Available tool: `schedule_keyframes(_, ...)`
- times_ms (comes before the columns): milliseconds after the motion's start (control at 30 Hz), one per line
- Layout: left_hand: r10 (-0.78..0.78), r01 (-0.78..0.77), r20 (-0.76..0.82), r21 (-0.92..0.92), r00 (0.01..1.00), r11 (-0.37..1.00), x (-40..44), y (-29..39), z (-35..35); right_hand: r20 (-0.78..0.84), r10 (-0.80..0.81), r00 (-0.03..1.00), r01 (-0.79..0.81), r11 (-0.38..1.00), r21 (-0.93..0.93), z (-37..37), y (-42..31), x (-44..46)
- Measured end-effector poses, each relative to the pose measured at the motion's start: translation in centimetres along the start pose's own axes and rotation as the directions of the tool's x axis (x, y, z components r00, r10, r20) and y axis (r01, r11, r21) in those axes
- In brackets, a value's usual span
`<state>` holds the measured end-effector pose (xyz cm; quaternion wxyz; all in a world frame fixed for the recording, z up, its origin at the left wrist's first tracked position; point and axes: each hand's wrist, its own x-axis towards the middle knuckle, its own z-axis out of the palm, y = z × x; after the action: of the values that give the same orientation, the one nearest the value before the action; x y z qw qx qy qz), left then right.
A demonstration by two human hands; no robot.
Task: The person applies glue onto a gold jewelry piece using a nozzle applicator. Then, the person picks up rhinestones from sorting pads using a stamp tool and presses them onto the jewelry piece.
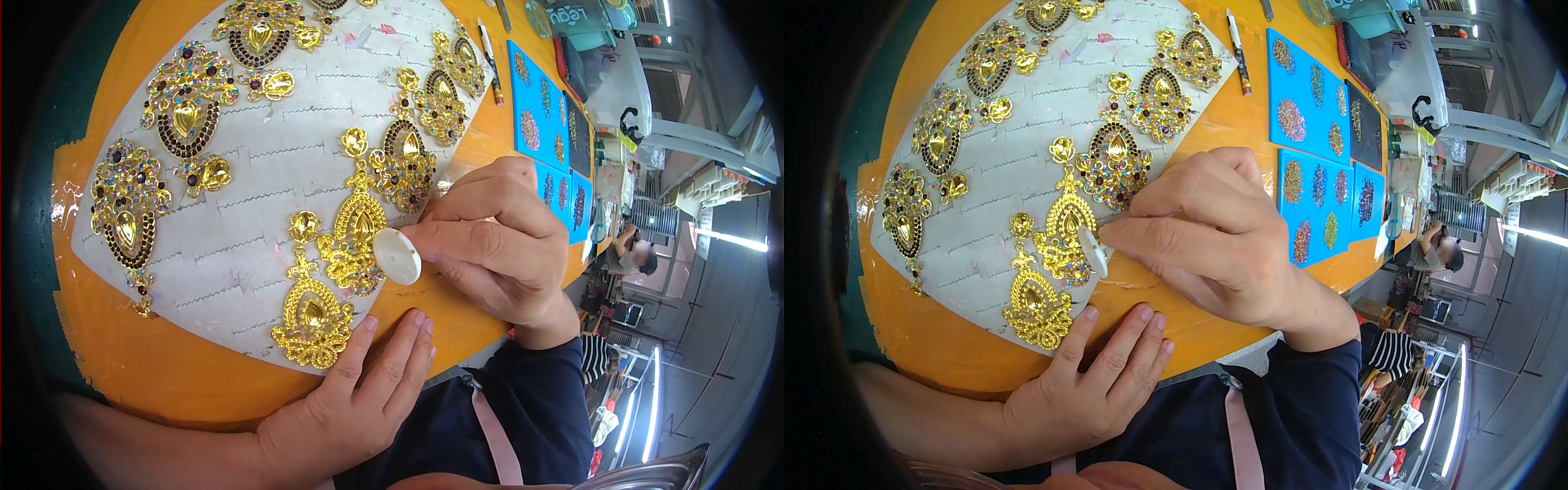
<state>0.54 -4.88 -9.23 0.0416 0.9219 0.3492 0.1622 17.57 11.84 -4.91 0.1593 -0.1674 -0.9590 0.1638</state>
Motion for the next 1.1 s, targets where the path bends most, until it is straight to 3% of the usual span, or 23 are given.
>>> schedule_keyframes(1100, 0.016, -0.017, 0.014, 0.033, 1.000, 0.999, 0.14, -0.10, -0.08, -0.028, 0.009, 1.000, -0.008, 1.000, 0.016, -0.23, 0.06, -0.16)
